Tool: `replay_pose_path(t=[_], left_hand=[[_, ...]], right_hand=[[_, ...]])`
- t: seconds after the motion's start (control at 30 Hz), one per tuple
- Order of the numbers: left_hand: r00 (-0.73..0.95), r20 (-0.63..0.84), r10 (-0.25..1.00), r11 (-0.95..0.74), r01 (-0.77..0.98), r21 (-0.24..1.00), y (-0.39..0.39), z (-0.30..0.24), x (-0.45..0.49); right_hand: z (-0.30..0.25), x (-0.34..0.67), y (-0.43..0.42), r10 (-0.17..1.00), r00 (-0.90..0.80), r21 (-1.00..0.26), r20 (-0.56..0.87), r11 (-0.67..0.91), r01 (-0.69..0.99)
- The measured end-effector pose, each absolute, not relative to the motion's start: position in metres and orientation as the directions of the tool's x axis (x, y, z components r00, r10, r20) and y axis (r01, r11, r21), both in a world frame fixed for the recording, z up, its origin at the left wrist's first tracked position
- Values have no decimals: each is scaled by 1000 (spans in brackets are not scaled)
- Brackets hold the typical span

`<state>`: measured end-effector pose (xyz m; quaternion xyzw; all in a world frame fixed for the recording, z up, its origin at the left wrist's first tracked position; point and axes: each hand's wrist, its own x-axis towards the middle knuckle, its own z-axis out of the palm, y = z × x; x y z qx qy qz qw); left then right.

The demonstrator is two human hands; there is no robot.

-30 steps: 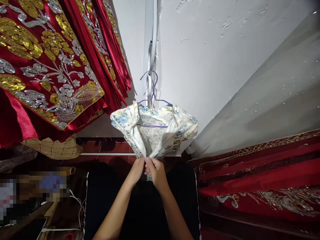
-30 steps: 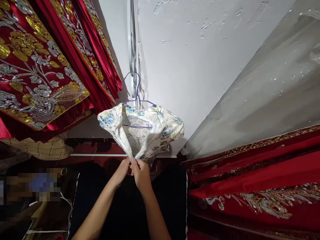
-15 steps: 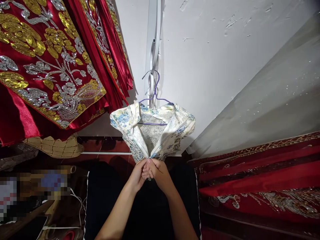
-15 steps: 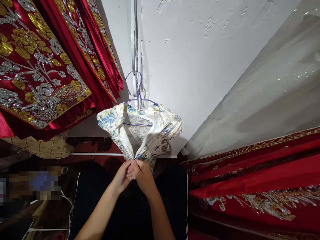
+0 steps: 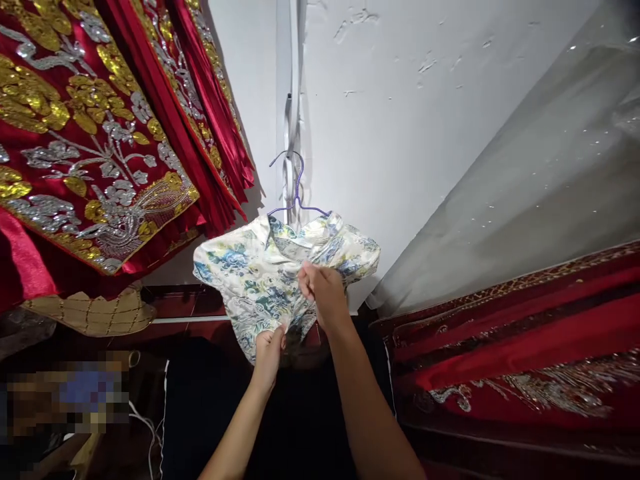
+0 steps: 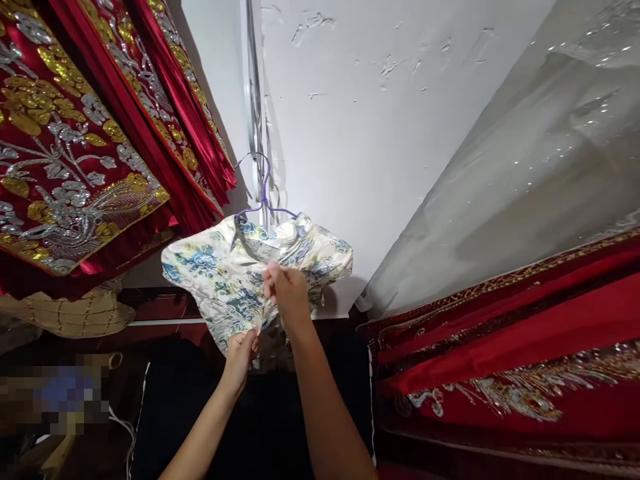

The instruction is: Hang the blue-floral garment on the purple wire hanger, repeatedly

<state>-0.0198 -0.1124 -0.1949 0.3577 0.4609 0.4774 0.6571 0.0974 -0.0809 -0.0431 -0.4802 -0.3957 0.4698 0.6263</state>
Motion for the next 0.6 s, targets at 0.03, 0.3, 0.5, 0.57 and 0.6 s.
replay_pose_path(t=[0.03,0.3,0.5,0.57,0.6], left_hand=[[119,-269,956,292,-285,913,-111,-199,-18],[332,-349,876,427,-199,882,-122,-172,-19],[274,245,930,-190,-214,958,-95,-48,-35],[213,438,873,-417,-139,898,-75,-16,-34],[221,497,839,-494,-71,867,-67,-5,-32]], right_hand=[[-30,98,-73,967,247,-968,64,121,-222],[-4,92,-80,973,163,-965,160,189,-179],[0,99,-102,950,176,-964,260,266,-11],[7,100,-105,940,169,-955,297,296,32],[9,101,-105,933,173,-949,316,312,48]])
